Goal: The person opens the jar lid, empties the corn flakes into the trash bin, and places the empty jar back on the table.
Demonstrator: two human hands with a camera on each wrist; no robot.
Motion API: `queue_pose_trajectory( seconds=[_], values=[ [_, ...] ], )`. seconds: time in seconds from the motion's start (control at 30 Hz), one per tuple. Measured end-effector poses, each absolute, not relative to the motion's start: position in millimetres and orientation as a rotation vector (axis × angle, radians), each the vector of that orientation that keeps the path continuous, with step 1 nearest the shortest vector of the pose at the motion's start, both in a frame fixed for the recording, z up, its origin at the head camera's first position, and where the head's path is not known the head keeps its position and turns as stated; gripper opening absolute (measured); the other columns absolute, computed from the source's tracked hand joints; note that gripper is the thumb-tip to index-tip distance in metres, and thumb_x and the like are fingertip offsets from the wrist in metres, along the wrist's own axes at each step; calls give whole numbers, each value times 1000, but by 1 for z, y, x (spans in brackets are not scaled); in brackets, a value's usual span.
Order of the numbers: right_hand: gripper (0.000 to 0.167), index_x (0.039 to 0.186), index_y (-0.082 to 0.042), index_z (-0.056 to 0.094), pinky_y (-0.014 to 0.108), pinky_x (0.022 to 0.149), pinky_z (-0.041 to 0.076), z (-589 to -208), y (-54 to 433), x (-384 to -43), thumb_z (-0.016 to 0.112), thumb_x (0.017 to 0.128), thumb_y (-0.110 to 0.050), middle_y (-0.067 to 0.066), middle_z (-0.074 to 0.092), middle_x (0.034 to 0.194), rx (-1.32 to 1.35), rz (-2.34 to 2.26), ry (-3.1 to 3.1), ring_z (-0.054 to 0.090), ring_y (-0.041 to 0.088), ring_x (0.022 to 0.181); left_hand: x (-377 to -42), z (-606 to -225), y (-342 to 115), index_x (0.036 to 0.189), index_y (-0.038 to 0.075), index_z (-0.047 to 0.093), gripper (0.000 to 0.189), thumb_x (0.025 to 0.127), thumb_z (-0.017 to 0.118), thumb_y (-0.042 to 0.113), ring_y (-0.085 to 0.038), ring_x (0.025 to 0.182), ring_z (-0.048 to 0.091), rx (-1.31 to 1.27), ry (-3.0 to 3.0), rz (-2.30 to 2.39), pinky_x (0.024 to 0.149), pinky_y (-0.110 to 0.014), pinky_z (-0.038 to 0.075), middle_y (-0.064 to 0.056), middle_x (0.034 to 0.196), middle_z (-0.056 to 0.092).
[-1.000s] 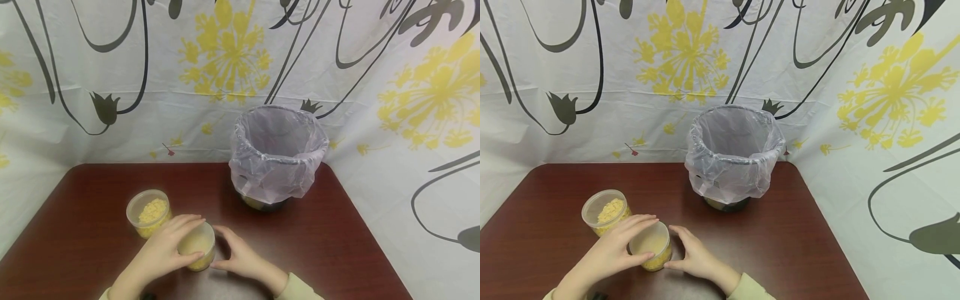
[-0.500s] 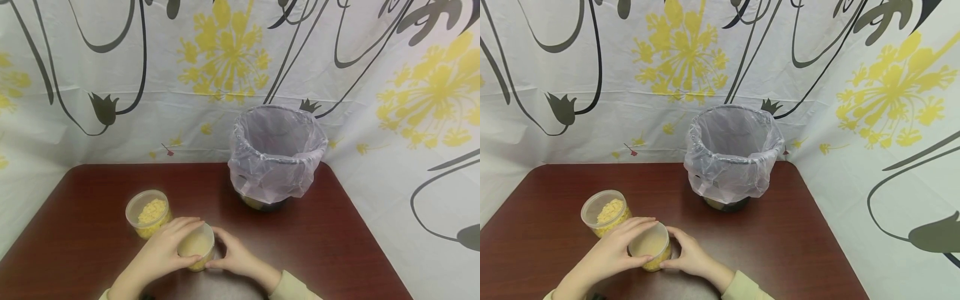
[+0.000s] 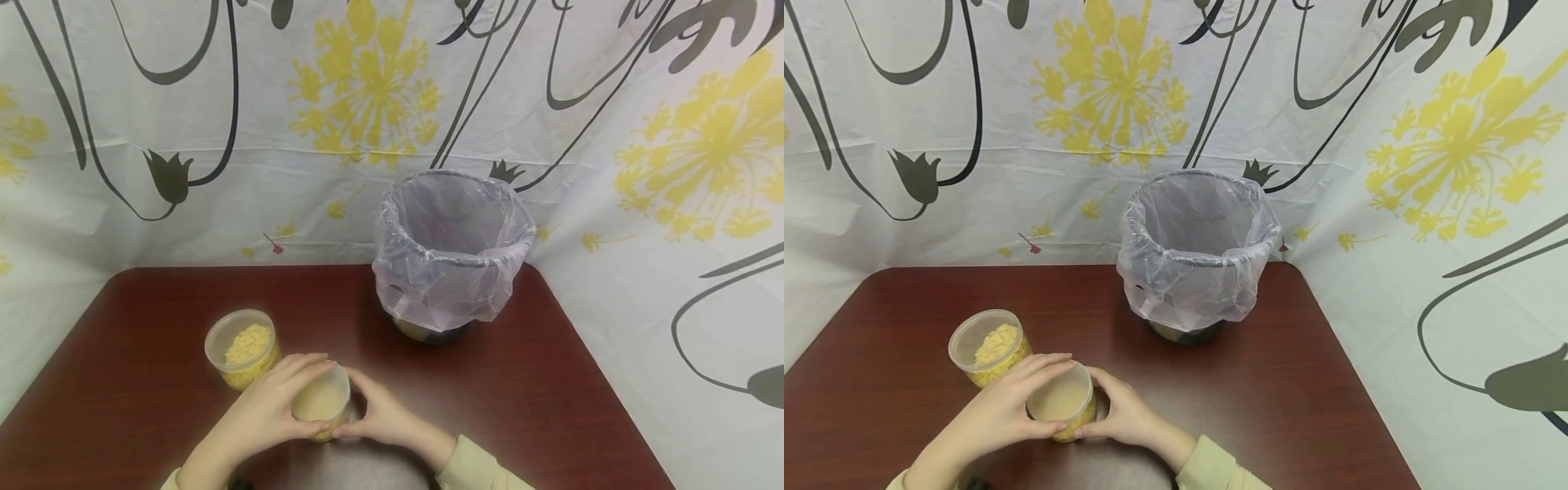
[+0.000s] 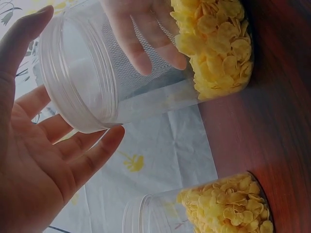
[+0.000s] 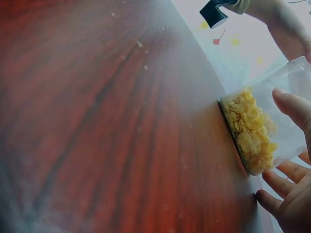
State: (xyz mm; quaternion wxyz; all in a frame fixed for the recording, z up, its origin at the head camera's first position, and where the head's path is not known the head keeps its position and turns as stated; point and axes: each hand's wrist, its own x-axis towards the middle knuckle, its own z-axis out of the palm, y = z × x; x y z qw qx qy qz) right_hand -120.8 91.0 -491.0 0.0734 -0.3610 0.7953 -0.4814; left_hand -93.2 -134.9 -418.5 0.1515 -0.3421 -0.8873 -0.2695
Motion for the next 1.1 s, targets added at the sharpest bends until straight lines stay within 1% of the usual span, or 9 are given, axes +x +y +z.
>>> queue_pose_trajectory(
  seconds=[0.17,0.47,0.77,0.97,1.1],
  values=[
    [89,144,-14,36,38,101,38,-490,91,-122,85,71,-25,3,48,140,-1064,-1439,2388,48,20,125,-95,-419,-134,128,18,60,76,60,85,39,-15,116,51,-984,-2545,-777,84,-41,50,5,129,55],
    [86,141,-16,40,37,101,39,-489,95,-122,87,69,-28,0,53,135,-1020,-1428,2403,50,17,122,-97,-420,-131,128,17,61,77,58,85,42,-16,113,53,-995,-2542,-768,82,-41,50,2,126,57],
    [85,139,-17,42,37,100,40,-486,106,-120,87,68,-30,-2,57,128,-1023,-1413,2443,53,16,118,-96,-417,-124,128,17,60,76,61,84,41,-16,113,53,-1025,-2565,-807,80,-40,51,2,127,56],
    [86,138,-16,42,37,100,40,-482,115,-116,88,67,-32,-3,58,127,-991,-1394,2465,53,15,117,-96,-416,-115,128,17,60,76,61,84,40,-16,113,53,-1047,-2570,-853,80,-38,51,2,127,56],
    [86,138,-18,43,39,101,38,-479,122,-114,87,66,-36,-4,55,130,-958,-1378,2477,51,15,120,-96,-417,-109,128,17,60,75,60,84,40,-15,112,53,-1075,-2552,-880,80,-36,51,3,127,55]
  ],
)
